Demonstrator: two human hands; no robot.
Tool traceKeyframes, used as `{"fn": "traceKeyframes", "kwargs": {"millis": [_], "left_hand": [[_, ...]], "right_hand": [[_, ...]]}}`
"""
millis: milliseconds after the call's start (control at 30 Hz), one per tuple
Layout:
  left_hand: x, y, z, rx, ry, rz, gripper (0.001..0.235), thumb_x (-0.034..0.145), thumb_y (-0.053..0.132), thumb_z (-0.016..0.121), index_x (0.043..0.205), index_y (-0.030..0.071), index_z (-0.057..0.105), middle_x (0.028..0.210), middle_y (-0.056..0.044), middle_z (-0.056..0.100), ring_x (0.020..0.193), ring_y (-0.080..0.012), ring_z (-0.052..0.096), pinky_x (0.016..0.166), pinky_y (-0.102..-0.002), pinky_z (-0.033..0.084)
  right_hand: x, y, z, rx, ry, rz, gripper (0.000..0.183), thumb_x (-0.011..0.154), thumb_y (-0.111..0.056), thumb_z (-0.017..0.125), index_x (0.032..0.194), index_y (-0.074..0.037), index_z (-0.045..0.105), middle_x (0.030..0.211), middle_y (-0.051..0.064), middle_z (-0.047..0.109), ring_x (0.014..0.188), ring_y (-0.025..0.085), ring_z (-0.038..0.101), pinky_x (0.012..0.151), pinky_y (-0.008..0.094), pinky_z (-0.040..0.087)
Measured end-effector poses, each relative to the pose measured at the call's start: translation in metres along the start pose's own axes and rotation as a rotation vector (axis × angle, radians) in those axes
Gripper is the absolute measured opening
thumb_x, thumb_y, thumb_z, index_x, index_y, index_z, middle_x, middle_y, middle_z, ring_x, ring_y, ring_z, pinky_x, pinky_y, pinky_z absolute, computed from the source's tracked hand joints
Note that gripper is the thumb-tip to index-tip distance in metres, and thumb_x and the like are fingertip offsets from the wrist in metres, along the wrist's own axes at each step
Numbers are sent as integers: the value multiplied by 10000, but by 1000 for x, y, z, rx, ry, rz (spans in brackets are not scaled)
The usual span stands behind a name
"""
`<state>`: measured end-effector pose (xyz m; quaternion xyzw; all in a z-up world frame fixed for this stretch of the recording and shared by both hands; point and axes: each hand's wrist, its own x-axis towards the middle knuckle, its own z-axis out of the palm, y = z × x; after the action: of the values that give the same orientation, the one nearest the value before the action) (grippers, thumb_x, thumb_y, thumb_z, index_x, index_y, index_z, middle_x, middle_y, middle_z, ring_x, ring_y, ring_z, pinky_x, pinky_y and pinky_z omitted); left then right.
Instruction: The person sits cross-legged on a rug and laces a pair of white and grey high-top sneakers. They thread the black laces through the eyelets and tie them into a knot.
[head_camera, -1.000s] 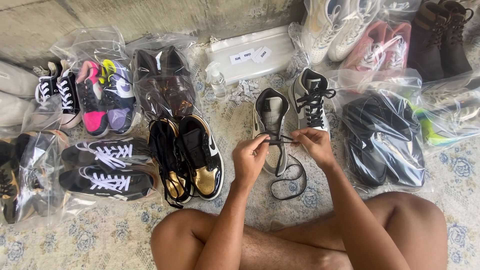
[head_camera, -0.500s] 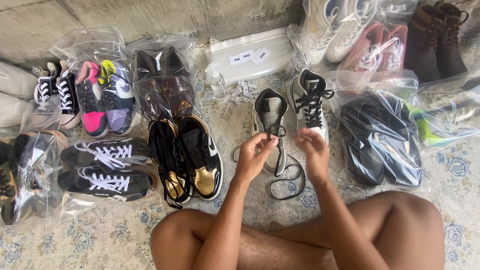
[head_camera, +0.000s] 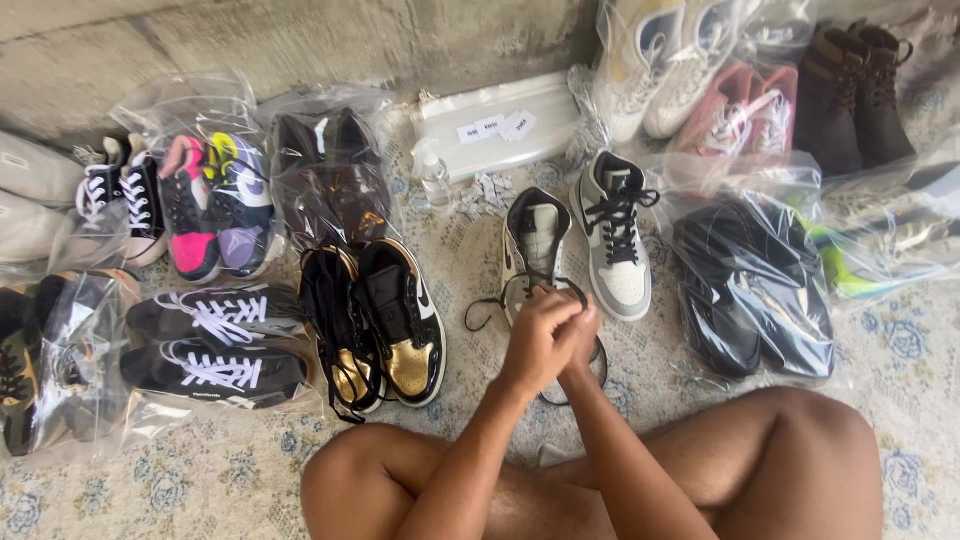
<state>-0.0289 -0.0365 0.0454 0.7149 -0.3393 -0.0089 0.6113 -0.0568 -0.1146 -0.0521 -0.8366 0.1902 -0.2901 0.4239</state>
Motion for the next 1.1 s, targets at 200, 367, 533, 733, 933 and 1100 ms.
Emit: {"fn": "traceKeyframes", "kwargs": {"millis": [200, 367, 533, 733, 933, 1100], "left_hand": [[-9, 25, 5, 337, -29, 141, 226, 967, 202, 655, 1086, 31, 742, 906, -138, 690, 905, -297, 649, 788, -415, 481], [-7, 15, -4, 289, 120, 55, 210, 966, 191, 650, 1074, 44, 755, 767, -101, 686, 742, -250, 655, 702, -356, 492], [4, -3, -40, 242, 138, -132, 195, 953, 79, 632, 1103, 23, 744, 785, -133, 722, 695, -259, 692, 659, -330, 539], [0, -55, -19, 460, 105, -55, 272, 860, 126, 764, 1123, 60, 757, 716, -71, 699, 664, -219, 688, 665, -370, 532], [7, -8, -19, 311, 153, 28, 194, 883, 224, 787, 1057, 141, 768, 634, -19, 650, 607, -213, 661, 625, -347, 511], [10, 24, -24, 93, 38, 27, 237, 921, 171, 729, 1156, 143, 734, 655, -51, 668, 637, -254, 686, 627, -367, 502]], "right_hand": [[4, -26, -23, 173, 19, 104, 133, 936, -34, 676, 983, 86, 707, 830, 223, 673, 858, 266, 637, 868, 385, 491], [17, -45, -53, 374, 64, 236, 92, 896, -141, 831, 832, -75, 825, 730, 95, 754, 812, 145, 691, 797, 304, 527], [38, -66, -72, 494, 44, 350, 290, 982, -195, 785, 744, -33, 755, 632, 49, 591, 685, 114, 525, 666, 253, 430], [47, -57, -81, 953, 124, 617, 122, 1004, -136, 731, 975, -22, 767, 686, 41, 634, 618, 60, 548, 627, 202, 478], [43, -83, -85, 1227, -4, 765, 206, 1055, -200, 624, 1065, -17, 716, 678, 9, 547, 557, 79, 414, 655, 268, 448], [38, -75, -88, 1245, -52, 773, 201, 1035, -226, 642, 1052, -40, 714, 639, -29, 499, 516, 46, 374, 556, 193, 409]]}}
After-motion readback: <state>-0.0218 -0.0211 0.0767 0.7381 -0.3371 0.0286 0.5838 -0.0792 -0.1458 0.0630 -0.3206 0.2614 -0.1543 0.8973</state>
